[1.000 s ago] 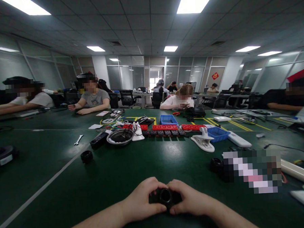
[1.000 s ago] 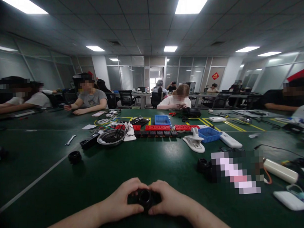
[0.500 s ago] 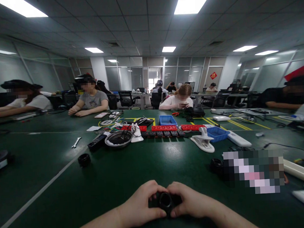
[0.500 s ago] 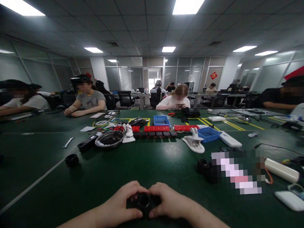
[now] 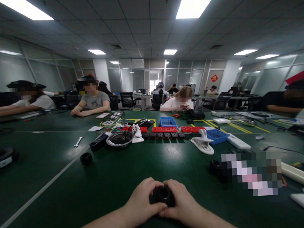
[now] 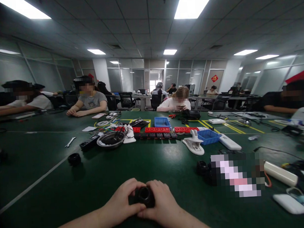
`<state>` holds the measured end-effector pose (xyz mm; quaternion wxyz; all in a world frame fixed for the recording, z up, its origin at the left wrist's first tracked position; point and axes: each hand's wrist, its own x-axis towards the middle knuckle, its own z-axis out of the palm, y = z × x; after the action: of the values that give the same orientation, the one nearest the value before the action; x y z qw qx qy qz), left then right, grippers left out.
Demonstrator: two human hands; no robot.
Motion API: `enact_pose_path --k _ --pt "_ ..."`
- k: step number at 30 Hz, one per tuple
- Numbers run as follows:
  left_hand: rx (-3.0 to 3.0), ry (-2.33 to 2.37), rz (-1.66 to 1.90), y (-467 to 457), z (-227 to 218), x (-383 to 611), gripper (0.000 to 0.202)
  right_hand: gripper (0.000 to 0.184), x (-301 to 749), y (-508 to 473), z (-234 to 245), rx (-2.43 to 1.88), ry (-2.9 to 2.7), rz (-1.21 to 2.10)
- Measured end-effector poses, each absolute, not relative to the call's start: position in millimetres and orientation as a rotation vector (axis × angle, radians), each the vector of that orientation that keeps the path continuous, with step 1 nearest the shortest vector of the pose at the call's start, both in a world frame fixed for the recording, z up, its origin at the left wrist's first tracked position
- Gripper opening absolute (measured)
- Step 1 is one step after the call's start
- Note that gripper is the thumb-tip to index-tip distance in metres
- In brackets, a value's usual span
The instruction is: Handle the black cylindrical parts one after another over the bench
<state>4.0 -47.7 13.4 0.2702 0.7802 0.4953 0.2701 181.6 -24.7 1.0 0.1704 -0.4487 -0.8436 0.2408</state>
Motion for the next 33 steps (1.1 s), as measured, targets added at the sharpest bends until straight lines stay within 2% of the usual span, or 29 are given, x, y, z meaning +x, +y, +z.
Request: enact_pose_path --k 3,7,11,20,26,28,29,31,33 --pt "2.139 1.152 0.698 -44.2 11.4 -1.2 0.042 0.064 192.3 -18.5 6.2 -1.137 -2.414 0.982" --pt "2.138 1.063 0.695 -44.1 11.2 -3.2 0.044 0.051 200.1 -11.0 12.4 -1.112 -2.488 1.156" --pt "2.125 1.096 0.676 -46.1 11.6 -2.4 0.044 0.045 200.3 -7.4 15.3 -1.054 -2.523 1.164" --pt "2.098 1.194 0.711 -47.6 14.2 2.5 0.043 0.044 191.1 -12.6 5.4 -1.21 -2.434 0.991" --pt "1.981 1.465 0.77 -51.9 14.2 12.1 0.037 0.038 173.3 -24.1 -4.5 -1.41 -2.349 0.542" --pt "1.982 1.46 0.771 -50.8 13.3 11.5 0.036 0.043 172.4 -26.0 -3.6 -1.398 -2.345 0.519" --pt "1.996 1.431 0.762 -49.8 13.1 10.0 0.036 0.052 174.0 -25.8 -2.2 -1.364 -2.354 0.574" --pt "2.042 1.331 0.74 -47.5 12.8 5.5 0.037 0.073 180.5 -23.4 2.1 -1.279 -2.382 0.751" --pt "2.091 1.214 0.709 -45.1 12.9 0.2 0.04 0.079 188.7 -19.3 7.6 -1.206 -2.417 0.93"
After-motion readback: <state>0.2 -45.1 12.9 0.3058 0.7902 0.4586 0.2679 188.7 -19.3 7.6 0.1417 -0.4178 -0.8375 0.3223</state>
